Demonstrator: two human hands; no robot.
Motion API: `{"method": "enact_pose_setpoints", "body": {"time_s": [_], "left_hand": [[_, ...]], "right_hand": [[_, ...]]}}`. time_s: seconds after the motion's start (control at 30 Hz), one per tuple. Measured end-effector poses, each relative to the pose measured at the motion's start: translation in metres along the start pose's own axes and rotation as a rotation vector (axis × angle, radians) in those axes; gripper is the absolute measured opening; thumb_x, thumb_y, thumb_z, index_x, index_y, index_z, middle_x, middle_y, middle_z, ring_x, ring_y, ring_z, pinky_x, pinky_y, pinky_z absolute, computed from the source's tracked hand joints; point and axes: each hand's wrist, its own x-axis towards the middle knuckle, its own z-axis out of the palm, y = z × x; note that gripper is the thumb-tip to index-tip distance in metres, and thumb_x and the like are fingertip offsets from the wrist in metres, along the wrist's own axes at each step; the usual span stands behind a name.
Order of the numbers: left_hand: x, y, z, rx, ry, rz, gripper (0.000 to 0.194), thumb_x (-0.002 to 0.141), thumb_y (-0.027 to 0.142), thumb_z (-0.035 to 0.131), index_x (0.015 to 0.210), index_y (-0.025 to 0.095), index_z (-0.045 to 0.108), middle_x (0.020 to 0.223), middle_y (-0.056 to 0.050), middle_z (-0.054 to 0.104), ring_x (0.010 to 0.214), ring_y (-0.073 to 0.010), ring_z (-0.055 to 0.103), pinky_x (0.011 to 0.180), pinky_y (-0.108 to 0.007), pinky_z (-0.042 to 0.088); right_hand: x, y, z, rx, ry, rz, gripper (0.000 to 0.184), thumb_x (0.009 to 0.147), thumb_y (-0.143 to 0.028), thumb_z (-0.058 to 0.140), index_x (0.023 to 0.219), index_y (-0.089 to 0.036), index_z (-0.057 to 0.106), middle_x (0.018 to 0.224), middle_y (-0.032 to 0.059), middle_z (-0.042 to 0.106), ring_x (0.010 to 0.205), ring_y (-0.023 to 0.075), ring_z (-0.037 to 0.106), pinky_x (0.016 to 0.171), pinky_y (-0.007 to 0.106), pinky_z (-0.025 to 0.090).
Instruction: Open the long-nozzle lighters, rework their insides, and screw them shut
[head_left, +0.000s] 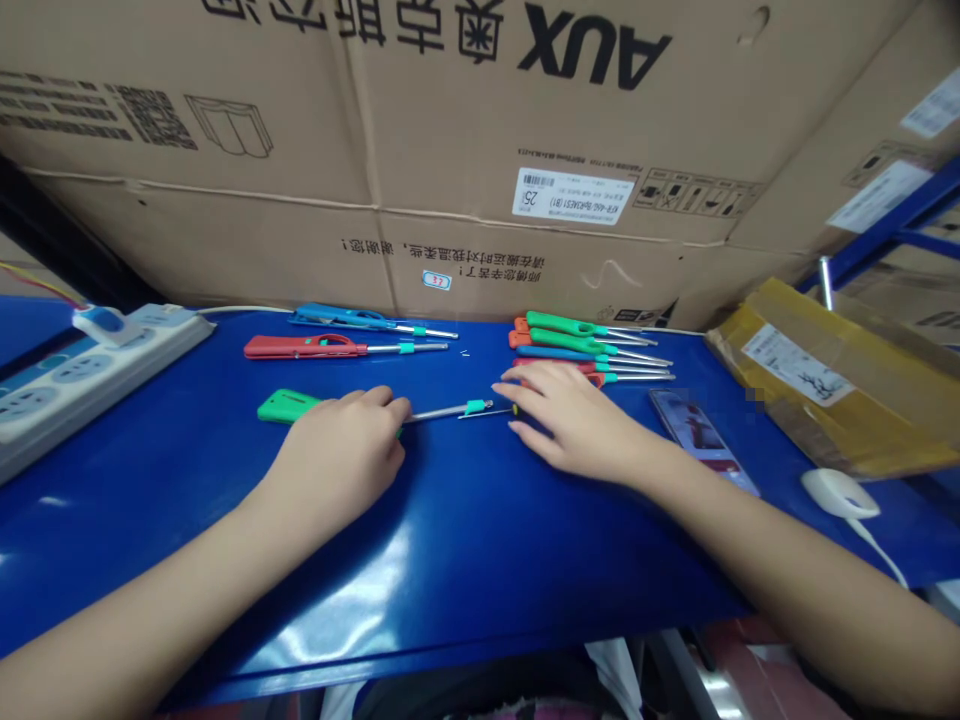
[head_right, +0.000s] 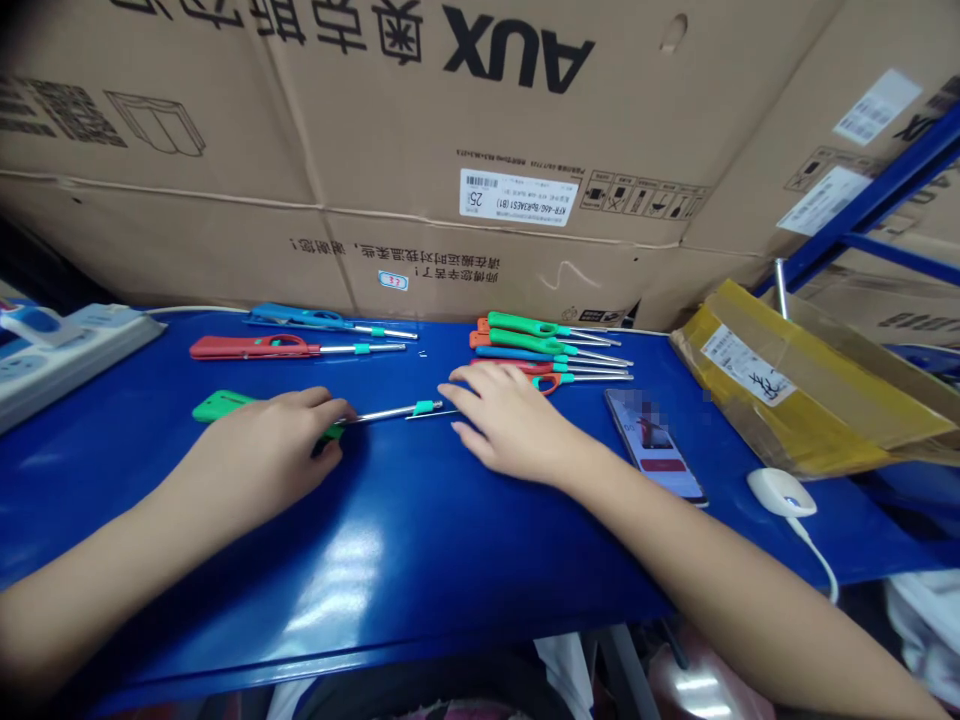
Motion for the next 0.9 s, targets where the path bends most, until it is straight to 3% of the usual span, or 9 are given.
{"method": "enact_pose_setpoints", "body": {"time_s": [0.1, 0.27, 0.47, 0.67, 0.8, 0.9], "left_hand": [[-0.006, 0.002, -0.002, 0.024, -0.01, -0.011, 0.026, 0.09, 0.017, 0.05, 0.103, 0.019, 0.072, 0.099, -0.011, 0.073, 0.091, -0.0358, 0.074, 0.069, -0.044, 0.053], [-0.007, 0.002, -0.002, 0.069, -0.008, -0.028, 0.017, 0.09, 0.017, 0.052, 0.096, 0.021, 0.068, 0.095, -0.01, 0.072, 0.087, -0.0341, 0.074, 0.062, -0.041, 0.048], [-0.012, 0.005, 0.002, 0.111, -0.016, -0.018, 0.015, 0.087, 0.015, 0.054, 0.094, 0.021, 0.066, 0.091, -0.009, 0.071, 0.082, -0.0346, 0.073, 0.06, -0.042, 0.048], [-0.014, 0.014, 0.01, -0.052, 0.048, 0.146, 0.016, 0.093, 0.02, 0.056, 0.099, 0.023, 0.07, 0.095, -0.007, 0.071, 0.082, -0.0307, 0.071, 0.062, -0.042, 0.049], [-0.009, 0.023, 0.016, -0.218, 0.15, 0.304, 0.016, 0.101, 0.026, 0.057, 0.104, 0.023, 0.073, 0.099, -0.007, 0.072, 0.088, -0.0278, 0.068, 0.07, -0.041, 0.051], [-0.005, 0.028, 0.022, -0.308, 0.214, 0.396, 0.018, 0.105, 0.032, 0.058, 0.106, 0.022, 0.073, 0.1, -0.007, 0.074, 0.09, -0.0272, 0.063, 0.076, -0.041, 0.05]], "right_hand": [[-0.006, -0.01, 0.007, -0.026, -0.042, 0.038, 0.034, 0.102, -0.022, 0.056, 0.133, -0.016, 0.067, 0.133, 0.0164, 0.069, 0.124, 0.0338, 0.06, 0.105, 0.049, 0.048], [-0.01, 0.004, 0.014, -0.041, -0.047, 0.147, 0.025, 0.102, -0.015, 0.049, 0.113, -0.02, 0.071, 0.112, 0.0141, 0.072, 0.103, 0.0309, 0.062, 0.084, 0.043, 0.047], [-0.011, 0.013, 0.02, -0.026, -0.041, 0.262, 0.023, 0.1, -0.014, 0.051, 0.113, -0.019, 0.068, 0.115, 0.0157, 0.07, 0.102, 0.0319, 0.062, 0.082, 0.042, 0.045], [-0.015, 0.019, 0.02, 0.028, -0.064, 0.261, 0.034, 0.097, -0.006, 0.046, 0.121, -0.018, 0.068, 0.116, 0.0148, 0.07, 0.109, 0.0317, 0.063, 0.086, 0.043, 0.048], [-0.02, 0.024, 0.009, 0.091, -0.055, 0.227, 0.029, 0.1, -0.021, 0.056, 0.127, -0.023, 0.067, 0.124, 0.0115, 0.069, 0.118, 0.0312, 0.063, 0.095, 0.043, 0.051], [-0.025, 0.035, 0.004, 0.108, 0.002, 0.297, 0.026, 0.103, -0.03, 0.054, 0.124, -0.024, 0.068, 0.123, 0.0123, 0.069, 0.115, 0.031, 0.065, 0.096, 0.044, 0.053]]}}
